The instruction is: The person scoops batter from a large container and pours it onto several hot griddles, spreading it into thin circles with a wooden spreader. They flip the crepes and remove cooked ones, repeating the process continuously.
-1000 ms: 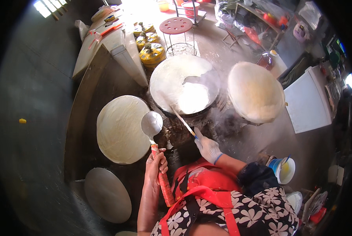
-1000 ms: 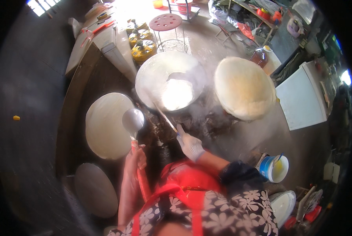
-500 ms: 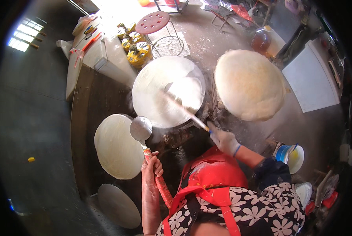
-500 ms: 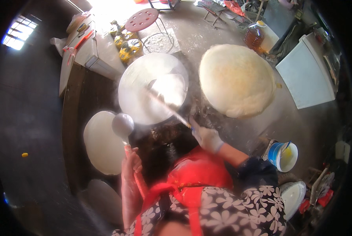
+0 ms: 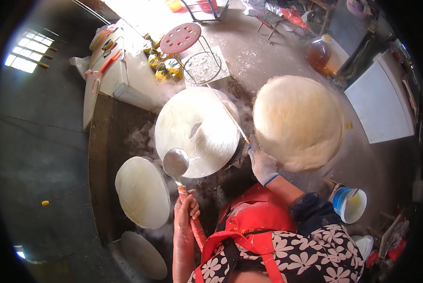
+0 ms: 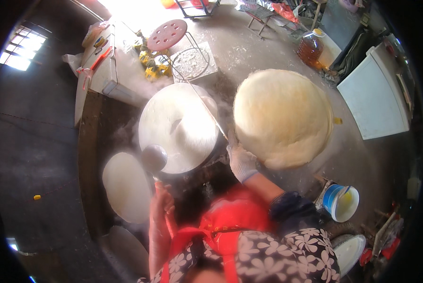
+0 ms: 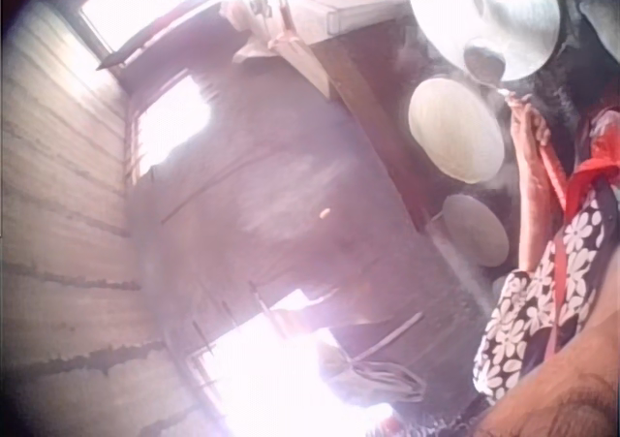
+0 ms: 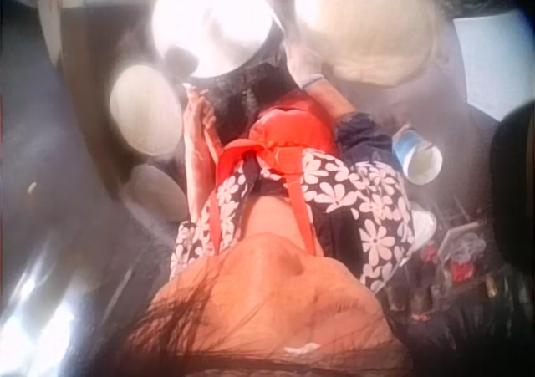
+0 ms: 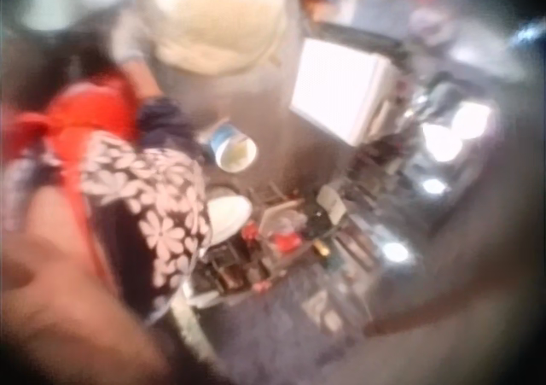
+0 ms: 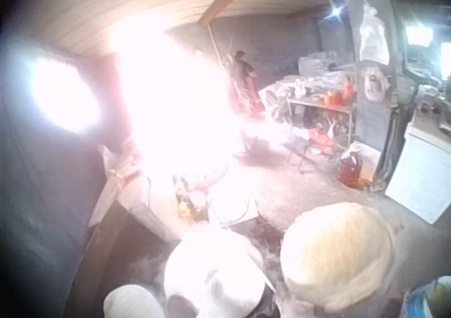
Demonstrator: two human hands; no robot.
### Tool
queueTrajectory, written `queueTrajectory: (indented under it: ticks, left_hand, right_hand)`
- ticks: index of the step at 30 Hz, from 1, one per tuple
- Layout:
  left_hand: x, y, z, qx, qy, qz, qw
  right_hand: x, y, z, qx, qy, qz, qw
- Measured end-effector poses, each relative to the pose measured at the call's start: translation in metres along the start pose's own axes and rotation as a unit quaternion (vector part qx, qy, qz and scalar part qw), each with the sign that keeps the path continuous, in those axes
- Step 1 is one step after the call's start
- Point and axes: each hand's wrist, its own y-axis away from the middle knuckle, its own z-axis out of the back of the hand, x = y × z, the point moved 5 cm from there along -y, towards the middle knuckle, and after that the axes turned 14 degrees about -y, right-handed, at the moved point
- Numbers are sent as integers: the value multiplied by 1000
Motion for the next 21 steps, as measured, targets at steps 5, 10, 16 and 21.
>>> queueTrajectory:
  ticks: [5,10,16,21]
  left_hand:
    - [2,-3,-9,31,-12,1,999]
    - [10,-17,-13,31,-10,34,999]
    - [27,-28,-4,93,-13,59,994]
    - [38,-30,9,167,-1,50,985]
  right_hand:
    - [13,-21,-6,-61,-23,28,997]
    - [41,34,-38,50,-53,37,997]
    - [28,3,-32,26,3,80,996]
    - [8,-12,-13,-78,-8,79,994]
